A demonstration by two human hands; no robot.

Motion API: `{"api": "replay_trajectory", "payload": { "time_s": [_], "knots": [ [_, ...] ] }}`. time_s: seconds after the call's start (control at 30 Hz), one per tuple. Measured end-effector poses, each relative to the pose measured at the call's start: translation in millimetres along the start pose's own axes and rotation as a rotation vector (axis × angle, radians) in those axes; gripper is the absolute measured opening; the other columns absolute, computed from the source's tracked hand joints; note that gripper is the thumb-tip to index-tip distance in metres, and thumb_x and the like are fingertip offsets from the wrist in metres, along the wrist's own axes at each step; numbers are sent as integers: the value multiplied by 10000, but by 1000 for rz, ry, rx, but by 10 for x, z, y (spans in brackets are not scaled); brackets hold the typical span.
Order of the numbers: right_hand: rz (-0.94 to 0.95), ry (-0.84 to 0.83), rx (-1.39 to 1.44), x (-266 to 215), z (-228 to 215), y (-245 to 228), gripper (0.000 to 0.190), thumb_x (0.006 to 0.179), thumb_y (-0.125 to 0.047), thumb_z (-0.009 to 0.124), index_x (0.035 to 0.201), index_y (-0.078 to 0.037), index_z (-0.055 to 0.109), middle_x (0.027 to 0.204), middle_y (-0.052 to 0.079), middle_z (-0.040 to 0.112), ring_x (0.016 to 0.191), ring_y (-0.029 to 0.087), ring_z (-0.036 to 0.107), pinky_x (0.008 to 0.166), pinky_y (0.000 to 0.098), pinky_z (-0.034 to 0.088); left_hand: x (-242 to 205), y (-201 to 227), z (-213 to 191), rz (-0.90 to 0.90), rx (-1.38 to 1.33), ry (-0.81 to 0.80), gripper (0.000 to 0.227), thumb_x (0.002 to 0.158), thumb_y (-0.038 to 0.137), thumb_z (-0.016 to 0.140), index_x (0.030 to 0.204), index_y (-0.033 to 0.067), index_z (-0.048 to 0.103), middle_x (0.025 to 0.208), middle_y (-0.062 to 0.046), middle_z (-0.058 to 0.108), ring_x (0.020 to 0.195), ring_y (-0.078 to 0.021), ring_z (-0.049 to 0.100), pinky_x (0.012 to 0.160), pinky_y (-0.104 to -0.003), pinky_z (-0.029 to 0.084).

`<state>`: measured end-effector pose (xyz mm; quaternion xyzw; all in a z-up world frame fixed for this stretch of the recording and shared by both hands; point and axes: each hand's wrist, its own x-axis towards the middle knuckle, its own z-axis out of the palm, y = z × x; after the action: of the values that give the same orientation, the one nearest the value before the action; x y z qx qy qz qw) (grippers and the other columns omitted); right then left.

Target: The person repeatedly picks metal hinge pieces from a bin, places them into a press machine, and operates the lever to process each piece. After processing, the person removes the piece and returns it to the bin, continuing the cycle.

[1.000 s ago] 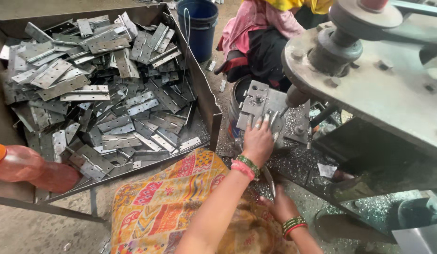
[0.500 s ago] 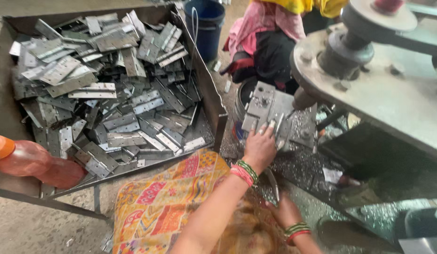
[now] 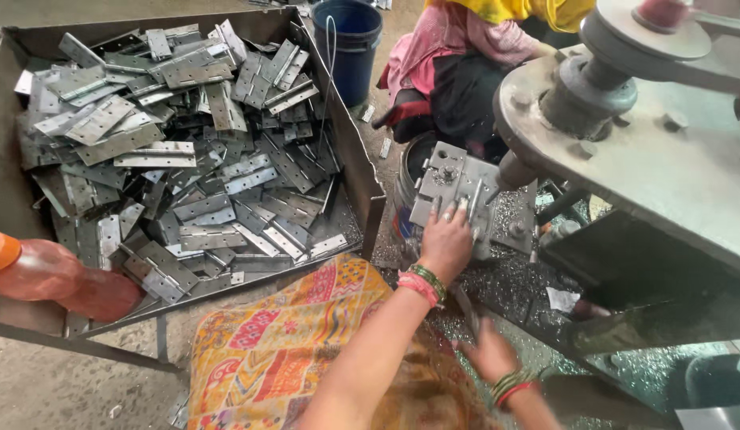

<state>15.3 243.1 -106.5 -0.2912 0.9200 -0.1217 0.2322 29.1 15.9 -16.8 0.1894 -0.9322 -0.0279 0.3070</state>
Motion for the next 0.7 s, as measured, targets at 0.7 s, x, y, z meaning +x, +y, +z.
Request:
{"api": "replay_trajectory", "payload": {
  "time_s": [0.7],
  "knots": [
    [40,122,1,-287,454,34,562,863,-500,695,1145,-46,522,805,257,735,771,471,722,688,547,554,415,-93,41,-45,-72,-226,280,916,174,538,1040,112,782,1364,-87,627,1357,-264,519,1194,-560,258]
  ]
}}
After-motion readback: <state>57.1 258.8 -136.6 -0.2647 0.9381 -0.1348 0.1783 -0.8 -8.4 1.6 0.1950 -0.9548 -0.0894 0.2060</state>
